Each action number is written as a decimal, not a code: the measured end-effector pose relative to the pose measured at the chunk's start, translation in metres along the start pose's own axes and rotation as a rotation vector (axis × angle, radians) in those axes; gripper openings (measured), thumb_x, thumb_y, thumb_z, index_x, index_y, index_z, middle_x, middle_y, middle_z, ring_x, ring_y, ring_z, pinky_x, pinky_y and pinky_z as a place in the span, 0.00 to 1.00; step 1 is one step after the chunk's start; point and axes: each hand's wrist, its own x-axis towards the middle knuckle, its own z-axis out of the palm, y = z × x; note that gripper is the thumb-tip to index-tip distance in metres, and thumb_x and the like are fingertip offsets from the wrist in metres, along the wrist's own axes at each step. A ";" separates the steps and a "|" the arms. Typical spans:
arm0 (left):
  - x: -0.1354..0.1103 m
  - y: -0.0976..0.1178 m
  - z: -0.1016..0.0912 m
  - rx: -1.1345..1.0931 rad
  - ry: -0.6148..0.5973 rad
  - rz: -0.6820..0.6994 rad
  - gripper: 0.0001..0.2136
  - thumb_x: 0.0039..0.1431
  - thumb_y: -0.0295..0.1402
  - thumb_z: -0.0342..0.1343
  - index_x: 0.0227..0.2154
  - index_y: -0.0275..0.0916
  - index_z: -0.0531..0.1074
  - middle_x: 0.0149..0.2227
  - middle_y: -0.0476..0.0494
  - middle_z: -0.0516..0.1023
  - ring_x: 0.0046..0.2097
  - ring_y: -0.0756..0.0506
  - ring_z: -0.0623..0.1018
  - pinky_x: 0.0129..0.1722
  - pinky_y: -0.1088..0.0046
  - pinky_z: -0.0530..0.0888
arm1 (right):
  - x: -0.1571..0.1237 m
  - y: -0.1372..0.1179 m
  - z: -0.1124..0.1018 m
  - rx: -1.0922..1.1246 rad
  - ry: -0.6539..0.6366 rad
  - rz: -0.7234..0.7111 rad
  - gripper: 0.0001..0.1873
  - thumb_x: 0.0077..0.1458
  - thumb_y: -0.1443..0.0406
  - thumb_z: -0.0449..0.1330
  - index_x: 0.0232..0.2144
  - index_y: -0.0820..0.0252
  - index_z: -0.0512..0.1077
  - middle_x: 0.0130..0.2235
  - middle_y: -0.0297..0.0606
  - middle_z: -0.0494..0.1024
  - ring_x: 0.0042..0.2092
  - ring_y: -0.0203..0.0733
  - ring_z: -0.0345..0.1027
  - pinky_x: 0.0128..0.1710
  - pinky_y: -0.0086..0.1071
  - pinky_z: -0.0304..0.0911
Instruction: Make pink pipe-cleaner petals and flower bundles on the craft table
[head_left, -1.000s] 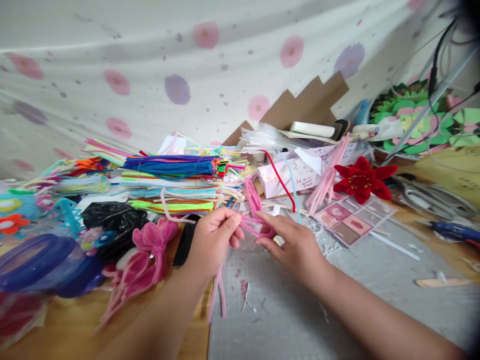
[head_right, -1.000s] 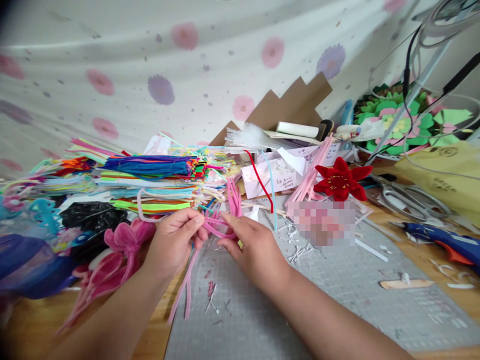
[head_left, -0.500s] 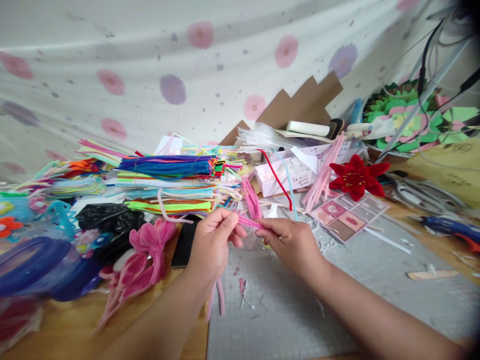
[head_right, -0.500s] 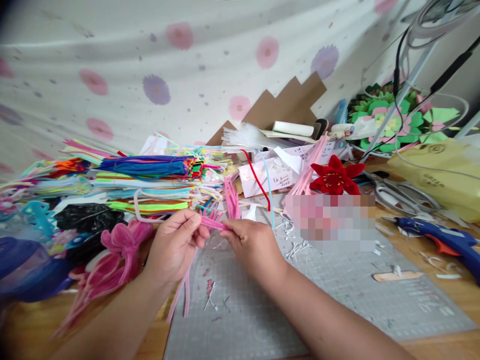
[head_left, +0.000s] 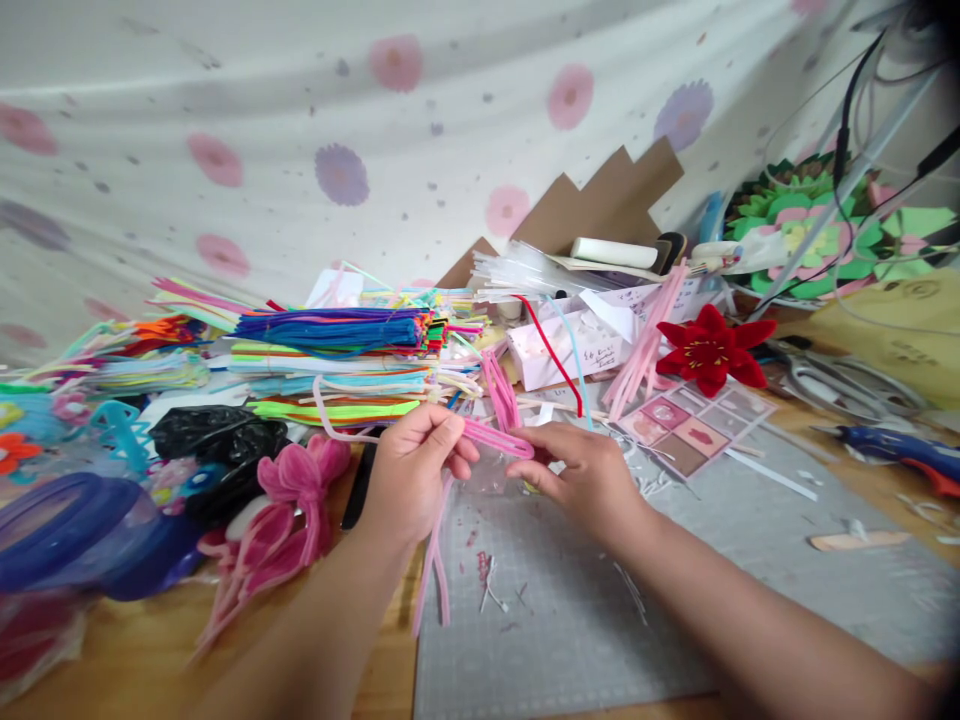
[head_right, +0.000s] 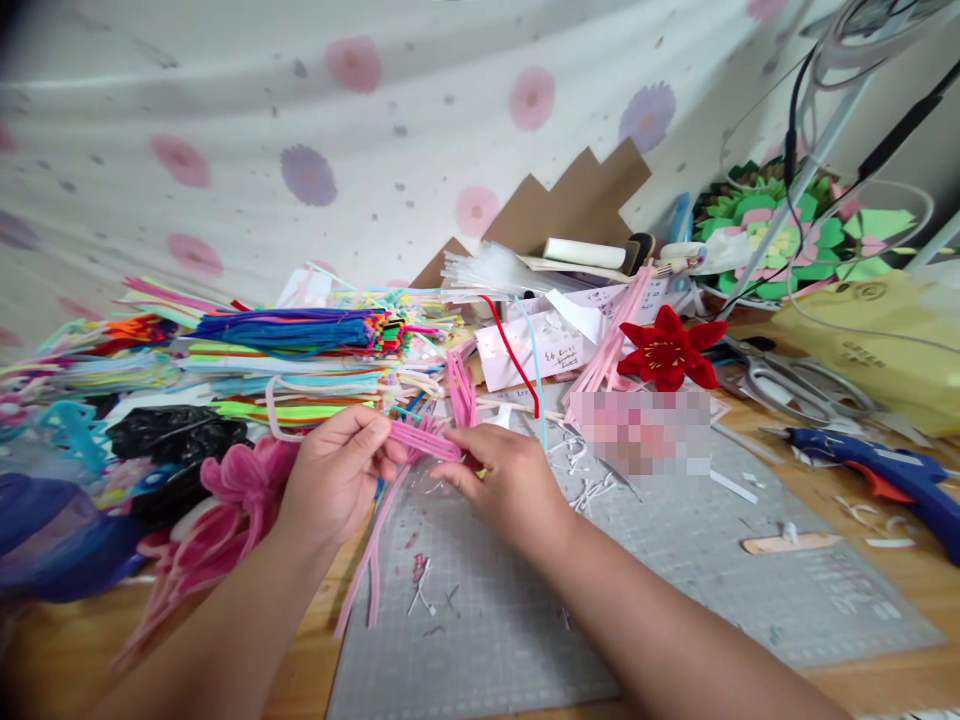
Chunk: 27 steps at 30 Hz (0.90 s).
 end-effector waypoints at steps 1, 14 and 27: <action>-0.001 -0.001 0.001 -0.004 -0.011 -0.008 0.08 0.53 0.33 0.56 0.22 0.36 0.69 0.19 0.51 0.74 0.19 0.55 0.70 0.20 0.81 0.64 | -0.001 -0.001 0.000 -0.049 0.005 -0.036 0.19 0.54 0.53 0.57 0.38 0.62 0.76 0.29 0.41 0.78 0.30 0.40 0.71 0.31 0.30 0.64; 0.001 -0.005 0.002 -0.043 -0.018 -0.039 0.08 0.53 0.33 0.56 0.22 0.36 0.68 0.18 0.52 0.73 0.18 0.54 0.69 0.19 0.80 0.63 | -0.002 -0.004 0.001 -0.089 0.023 -0.111 0.19 0.59 0.56 0.52 0.26 0.60 0.76 0.23 0.36 0.75 0.25 0.34 0.68 0.25 0.25 0.57; 0.001 -0.002 0.002 -0.180 -0.043 -0.179 0.09 0.50 0.32 0.58 0.21 0.35 0.66 0.17 0.51 0.73 0.17 0.56 0.67 0.18 0.83 0.60 | -0.004 -0.010 0.000 -0.174 0.065 -0.205 0.19 0.60 0.62 0.52 0.19 0.63 0.71 0.18 0.35 0.67 0.23 0.34 0.61 0.25 0.27 0.53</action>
